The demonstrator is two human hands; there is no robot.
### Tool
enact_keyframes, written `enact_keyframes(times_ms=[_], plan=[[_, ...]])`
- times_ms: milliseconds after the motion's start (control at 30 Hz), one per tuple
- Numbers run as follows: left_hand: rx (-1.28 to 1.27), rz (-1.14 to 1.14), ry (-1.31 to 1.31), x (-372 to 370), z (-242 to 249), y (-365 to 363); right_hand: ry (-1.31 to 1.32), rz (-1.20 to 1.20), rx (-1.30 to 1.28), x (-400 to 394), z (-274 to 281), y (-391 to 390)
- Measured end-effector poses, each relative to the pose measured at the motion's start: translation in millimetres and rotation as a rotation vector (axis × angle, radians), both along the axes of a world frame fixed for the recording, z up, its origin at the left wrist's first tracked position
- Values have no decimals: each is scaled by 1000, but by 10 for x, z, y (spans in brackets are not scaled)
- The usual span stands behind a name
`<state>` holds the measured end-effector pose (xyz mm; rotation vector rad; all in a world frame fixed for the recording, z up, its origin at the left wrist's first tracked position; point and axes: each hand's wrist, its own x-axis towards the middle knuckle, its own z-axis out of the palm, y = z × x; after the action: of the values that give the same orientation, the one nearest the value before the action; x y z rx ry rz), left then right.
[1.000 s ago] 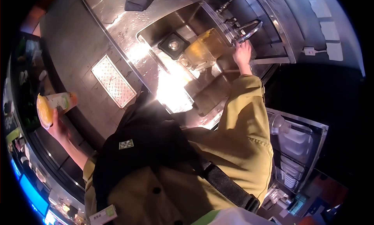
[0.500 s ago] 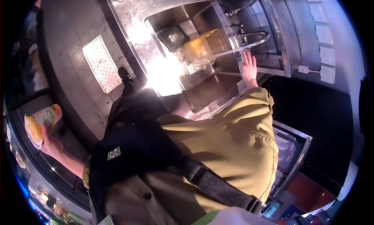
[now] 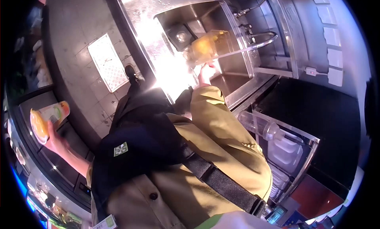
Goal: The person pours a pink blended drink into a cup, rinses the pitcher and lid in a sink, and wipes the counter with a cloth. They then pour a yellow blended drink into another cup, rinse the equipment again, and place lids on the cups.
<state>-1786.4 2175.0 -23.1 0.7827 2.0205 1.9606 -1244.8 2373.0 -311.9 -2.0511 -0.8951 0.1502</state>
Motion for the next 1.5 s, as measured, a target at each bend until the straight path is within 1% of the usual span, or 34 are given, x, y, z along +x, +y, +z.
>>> enact_keyframes(times_ms=[67, 133, 167, 200, 233, 267, 300, 333, 400, 433, 467, 533, 600, 633, 700, 733, 767, 800, 833, 867, 933, 1000, 1067, 1100, 1133, 1200, 1267, 1300, 1333, 1400, 1467, 1500], plan=[[18, -64, -43, 63, 88, 60, -62, 39, -121, 44, 125, -5], [-20, -46, 122, 217, 250, 160, -20, 151, -246, 107, 281, -21], [-88, 69, 161, 320, 344, 196, 70, 207, -257, 90, 340, 4], [-96, 139, 165, 393, 436, 217, 221, 248, -245, -5, 485, 0], [-98, 143, 199, 403, 467, 186, 414, 263, -216, -108, 621, -22], [-82, 67, 149, 322, 385, 99, 600, 246, -197, -264, 879, -43], [67, 98, 164, 354, 363, 64, 742, 215, -190, -402, 1033, -71], [-52, 128, 144, 360, 384, 3, 812, 177, -186, -527, 1268, -76], [-66, 125, 92, 363, 422, -41, 813, 125, -123, -725, 1703, -59], [-96, 146, 150, 347, 373, -108, 792, 221, 110, -552, 1445, 65], [-127, 150, 207, 320, 303, -170, 700, 292, 119, -321, 1235, 167], [-64, 168, 216, 287, 232, -246, 689, 279, 268, -798, 1787, 219], [2, 173, 195, 296, 281, -298, 642, 423, 360, -1072, 1975, 314], [43, 132, 161, 284, 278, -358, 679, 522, 341, -1142, 1966, 405], [32, 90, 139, 328, 392, -479, 708, 675, 283, -1480, 2031, 526], [17, 78, 128, 330, 423, -542, 785, 709, 294, -1804, 2180, 503], [12, 45, 100, 328, 462, -630, 818, 762, 203, -2068, 2321, 491], [7, 18, 70, 320, 494, -762, 815, 833, 195, -2338, 2361, 481], [1, -2, 33, 349, 503, -900, 814, 894, 177, -2533, 2272, 538], [10, 20, -56, 392, 495, -1043, 891, 946, 149, -2783, 2323, 514], [-62, 42, -127, 485, 631, -1362, 1009, 1053, 86, -3199, 2284, 522], [-139, 128, 8, 521, 599, -1742, 959, 1131, 0, -3544, 2286, 499], [31, 191, -81, 543, 764, -1953, 961, 1193, -36, -3833, 2338, 420], [83, 266, -116, 519, 759, -2105, 968, 1222, -46, -3941, 2307, 418], [142, 321, -130, 448, 762, -2208, 976, 1250, -52, -4057, 2271, 420], [119, 510, -96, 165, 680, -2488, 969, 1249, -50, -4269, 2205, 409], [80, 661, 29, -339, 565, -2715, 958, 1233, -50, -4456, 2160, 403], [54, 725, 72, -649, 538, -2791, 952, 1240, -33, -4533, 2090, 417], [100, 795, 99, -984, 507, -2825, 949, 1215, -22, -4599, 2053, 403], [-14, 965, 308, -1748, 395, -2928, 947, 1159, -2, -4751, 1971, 320], [-6, 1055, 401, -2624, 155, -3061, 898, 1063, 6, -4900, 1871, 203], [-2, 1082, 395, -2978, 166, -3051, 884, 1013, 2, -4956, 1795, 150]])
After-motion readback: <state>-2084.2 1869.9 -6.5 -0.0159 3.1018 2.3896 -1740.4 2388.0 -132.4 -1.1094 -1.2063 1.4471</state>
